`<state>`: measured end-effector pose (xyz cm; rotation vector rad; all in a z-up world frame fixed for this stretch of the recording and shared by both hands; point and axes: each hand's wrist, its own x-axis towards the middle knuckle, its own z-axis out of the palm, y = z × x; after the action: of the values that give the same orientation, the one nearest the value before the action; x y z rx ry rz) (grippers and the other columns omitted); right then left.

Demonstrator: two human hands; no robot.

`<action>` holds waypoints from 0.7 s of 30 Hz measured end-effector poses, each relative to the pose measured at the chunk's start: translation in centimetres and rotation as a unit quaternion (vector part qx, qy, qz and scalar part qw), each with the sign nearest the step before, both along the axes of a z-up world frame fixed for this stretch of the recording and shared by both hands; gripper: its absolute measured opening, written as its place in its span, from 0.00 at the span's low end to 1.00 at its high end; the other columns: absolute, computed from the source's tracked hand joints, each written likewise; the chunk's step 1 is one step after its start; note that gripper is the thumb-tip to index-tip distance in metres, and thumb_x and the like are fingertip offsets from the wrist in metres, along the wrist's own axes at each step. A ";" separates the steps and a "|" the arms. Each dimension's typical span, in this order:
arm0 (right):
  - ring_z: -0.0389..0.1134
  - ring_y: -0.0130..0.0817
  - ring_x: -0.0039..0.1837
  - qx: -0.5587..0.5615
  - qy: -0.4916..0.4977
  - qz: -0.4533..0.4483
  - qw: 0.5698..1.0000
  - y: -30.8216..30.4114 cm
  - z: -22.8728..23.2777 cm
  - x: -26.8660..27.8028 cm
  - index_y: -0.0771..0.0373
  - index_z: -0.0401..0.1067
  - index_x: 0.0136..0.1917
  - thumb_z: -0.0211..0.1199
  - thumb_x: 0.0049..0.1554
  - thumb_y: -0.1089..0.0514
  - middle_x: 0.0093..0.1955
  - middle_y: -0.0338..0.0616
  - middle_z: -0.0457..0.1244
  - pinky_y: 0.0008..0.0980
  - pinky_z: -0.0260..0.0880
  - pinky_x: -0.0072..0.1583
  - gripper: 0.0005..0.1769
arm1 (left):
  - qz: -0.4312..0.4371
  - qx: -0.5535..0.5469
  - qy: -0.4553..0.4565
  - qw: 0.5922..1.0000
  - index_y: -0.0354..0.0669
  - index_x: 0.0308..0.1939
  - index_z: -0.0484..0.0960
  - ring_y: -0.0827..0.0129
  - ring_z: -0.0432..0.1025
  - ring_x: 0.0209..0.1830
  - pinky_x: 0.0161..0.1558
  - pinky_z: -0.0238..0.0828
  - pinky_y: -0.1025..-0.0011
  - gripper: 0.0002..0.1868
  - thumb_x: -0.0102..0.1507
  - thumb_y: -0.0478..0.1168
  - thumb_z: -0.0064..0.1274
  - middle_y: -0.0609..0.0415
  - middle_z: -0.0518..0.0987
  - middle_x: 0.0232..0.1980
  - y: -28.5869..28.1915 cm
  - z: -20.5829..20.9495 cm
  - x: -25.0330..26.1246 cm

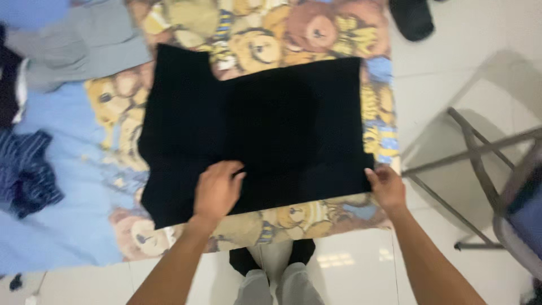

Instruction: The person tidies a stack of shirts in a closet, then picks up a shirt from a bed and folds it into a small rectangle.

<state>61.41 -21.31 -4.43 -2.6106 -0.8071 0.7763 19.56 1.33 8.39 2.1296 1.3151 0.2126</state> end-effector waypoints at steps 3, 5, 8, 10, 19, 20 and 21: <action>0.70 0.32 0.43 0.015 0.130 -0.111 0.985 -0.8 -0.4 -0.2 0.66 0.76 0.45 0.74 0.53 0.46 0.40 0.44 0.70 0.34 0.71 0.48 0.21 | -0.101 -0.102 0.016 0.990 0.43 0.55 0.80 0.53 0.72 0.59 0.61 0.67 0.56 0.16 0.65 0.43 0.57 0.48 0.80 0.56 0.5 -1.2 11.3; 0.68 0.30 0.40 0.077 0.270 -0.209 0.937 -1.6 -0.6 -0.5 0.64 0.73 0.42 0.75 0.50 0.48 0.37 0.39 0.67 0.32 0.72 0.44 0.19 | -0.105 -0.084 0.010 0.991 0.44 0.54 0.81 0.53 0.72 0.57 0.57 0.66 0.53 0.17 0.62 0.44 0.58 0.49 0.81 0.53 -1.1 -2.1 18.2; 0.61 0.28 0.37 0.002 0.262 -0.167 0.950 -2.3 -0.4 -1.0 0.67 0.72 0.37 0.77 0.50 0.51 0.33 0.38 0.63 0.35 0.63 0.39 0.19 | -0.134 -0.092 0.032 0.986 0.46 0.53 0.81 0.53 0.73 0.54 0.53 0.66 0.54 0.19 0.62 0.48 0.60 0.50 0.82 0.50 -3.7 -3.5 25.6; 0.60 0.26 0.37 0.023 0.274 -0.156 0.949 -2.4 0.2 -0.7 0.66 0.73 0.37 0.77 0.50 0.52 0.33 0.36 0.62 0.33 0.63 0.39 0.18 | -0.131 -0.082 0.097 0.983 0.45 0.52 0.81 0.55 0.73 0.53 0.53 0.65 0.55 0.18 0.62 0.49 0.59 0.50 0.82 0.49 -5.5 -4.4 29.2; 0.66 0.35 0.34 -0.006 0.130 -0.020 0.991 -2.5 3.0 -0.6 0.65 0.74 0.38 0.73 0.54 0.48 0.31 0.46 0.66 0.36 0.68 0.41 0.18 | -0.135 -0.010 0.100 0.986 0.47 0.44 0.84 0.55 0.73 0.50 0.51 0.63 0.55 0.12 0.64 0.49 0.57 0.52 0.81 0.47 -7.4 -5.7 31.0; 0.69 0.35 0.36 -0.010 0.125 -0.025 0.992 -2.3 3.9 -1.0 0.63 0.75 0.40 0.72 0.55 0.47 0.32 0.46 0.67 0.37 0.69 0.42 0.18 | -0.128 -0.004 0.086 0.988 0.47 0.45 0.83 0.55 0.72 0.50 0.50 0.63 0.55 0.12 0.63 0.49 0.58 0.52 0.81 0.47 -7.4 -5.5 30.5; 0.69 0.39 0.40 0.017 0.057 -0.011 0.998 -1.7 4.8 -1.6 0.64 0.74 0.42 0.72 0.55 0.48 0.37 0.47 0.67 0.39 0.69 0.45 0.17 | -0.108 0.008 0.046 0.993 0.46 0.46 0.83 0.55 0.72 0.50 0.51 0.63 0.55 0.14 0.63 0.49 0.58 0.52 0.80 0.48 -7.1 -5.2 29.7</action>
<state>59.85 -23.05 0.34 -2.5154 -0.7522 0.8896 49.22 -5.80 3.18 2.2989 1.1241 0.0351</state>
